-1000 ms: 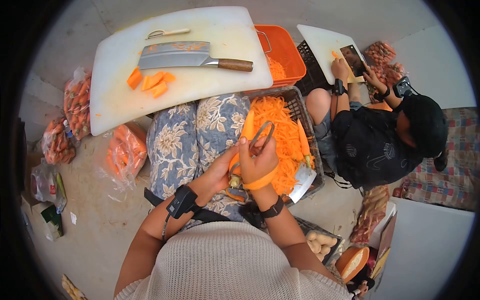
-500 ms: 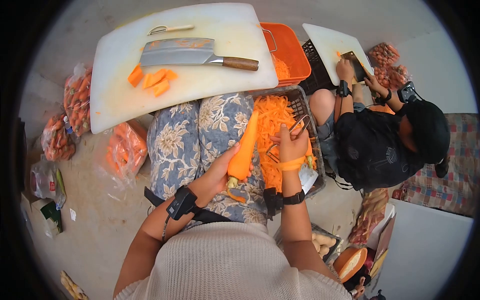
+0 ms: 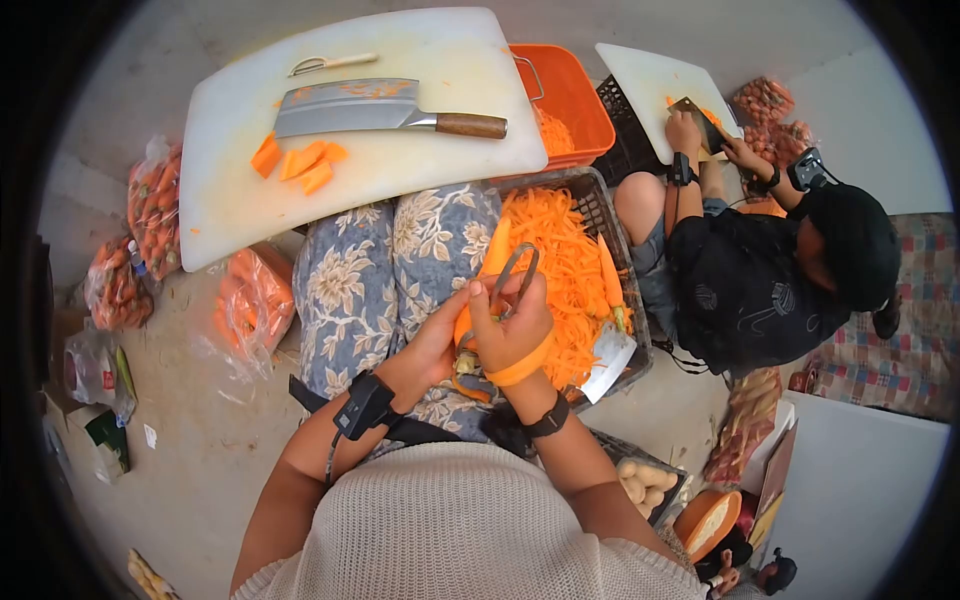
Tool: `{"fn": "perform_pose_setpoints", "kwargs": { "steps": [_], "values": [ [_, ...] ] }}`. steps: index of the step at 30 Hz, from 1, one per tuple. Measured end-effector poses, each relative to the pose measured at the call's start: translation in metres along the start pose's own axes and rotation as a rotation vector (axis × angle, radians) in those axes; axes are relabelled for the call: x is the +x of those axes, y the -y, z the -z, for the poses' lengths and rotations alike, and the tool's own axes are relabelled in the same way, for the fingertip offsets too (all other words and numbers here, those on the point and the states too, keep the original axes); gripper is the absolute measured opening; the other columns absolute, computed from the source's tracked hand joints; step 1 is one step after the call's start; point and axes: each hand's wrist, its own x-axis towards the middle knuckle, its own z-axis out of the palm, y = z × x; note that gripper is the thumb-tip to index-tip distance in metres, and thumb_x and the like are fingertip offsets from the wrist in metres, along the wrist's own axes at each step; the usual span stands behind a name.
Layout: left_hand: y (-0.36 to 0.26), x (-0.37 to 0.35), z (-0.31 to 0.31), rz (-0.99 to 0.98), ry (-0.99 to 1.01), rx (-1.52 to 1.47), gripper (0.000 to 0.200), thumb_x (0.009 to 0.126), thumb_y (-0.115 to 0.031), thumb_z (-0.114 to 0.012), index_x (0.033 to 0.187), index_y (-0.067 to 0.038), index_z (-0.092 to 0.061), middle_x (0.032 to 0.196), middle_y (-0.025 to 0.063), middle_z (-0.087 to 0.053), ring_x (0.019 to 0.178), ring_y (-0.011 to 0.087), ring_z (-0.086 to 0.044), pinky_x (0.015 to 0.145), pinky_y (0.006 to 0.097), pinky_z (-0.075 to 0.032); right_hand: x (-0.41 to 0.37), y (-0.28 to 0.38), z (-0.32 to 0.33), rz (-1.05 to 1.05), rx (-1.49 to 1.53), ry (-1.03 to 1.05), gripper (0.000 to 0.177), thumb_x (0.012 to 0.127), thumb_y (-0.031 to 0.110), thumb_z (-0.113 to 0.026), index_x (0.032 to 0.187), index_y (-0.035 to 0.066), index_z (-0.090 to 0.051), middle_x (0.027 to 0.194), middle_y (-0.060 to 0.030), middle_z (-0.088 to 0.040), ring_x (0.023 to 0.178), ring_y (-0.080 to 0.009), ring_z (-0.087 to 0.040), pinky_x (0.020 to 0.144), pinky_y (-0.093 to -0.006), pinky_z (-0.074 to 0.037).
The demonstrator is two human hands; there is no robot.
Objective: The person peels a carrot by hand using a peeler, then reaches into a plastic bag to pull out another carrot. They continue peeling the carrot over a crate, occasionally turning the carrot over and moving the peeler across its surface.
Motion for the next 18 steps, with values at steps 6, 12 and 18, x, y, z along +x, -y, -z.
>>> {"fn": "perform_pose_setpoints", "kwargs": {
  "steps": [6, 12, 18],
  "values": [
    [-0.004, -0.001, -0.003, 0.065, -0.038, -0.032, 0.038, 0.091, -0.038, -0.043, 0.115, -0.009, -0.05, 0.107, 0.0053, -0.056, 0.092, 0.0152, -0.058, 0.073, 0.0301, -0.051, 0.007, -0.015, -0.002, -0.109, 0.084, -0.041, 0.027, 0.08, 0.016, -0.064, 0.081, 0.003, -0.039, 0.063, -0.0075, -0.057, 0.051, -0.0105, -0.054, 0.048, -0.0215, -0.041],
    [0.001, 0.0, 0.011, 0.136, -0.001, 0.048, 0.041, 0.089, -0.042, -0.043, 0.108, -0.006, -0.048, 0.083, 0.0114, -0.059, 0.066, 0.0187, -0.06, 0.056, 0.0296, -0.051, 0.037, -0.026, 0.015, -0.423, 0.304, -0.132, 0.025, 0.083, 0.014, -0.06, 0.083, 0.004, -0.036, 0.063, -0.0064, -0.054, 0.059, -0.0149, -0.061, 0.047, -0.0214, -0.046],
    [0.005, 0.001, 0.006, 0.084, -0.019, 0.023, 0.044, 0.089, -0.044, -0.042, 0.111, -0.007, -0.047, 0.086, 0.013, -0.059, 0.07, 0.0204, -0.061, 0.058, 0.0301, -0.05, 0.02, -0.018, 0.017, -0.225, 0.313, -0.137, 0.024, 0.083, 0.009, -0.059, 0.085, 0.005, -0.036, 0.07, -0.0068, -0.055, 0.065, -0.015, -0.061, 0.054, -0.0225, -0.048]
  ]
}}
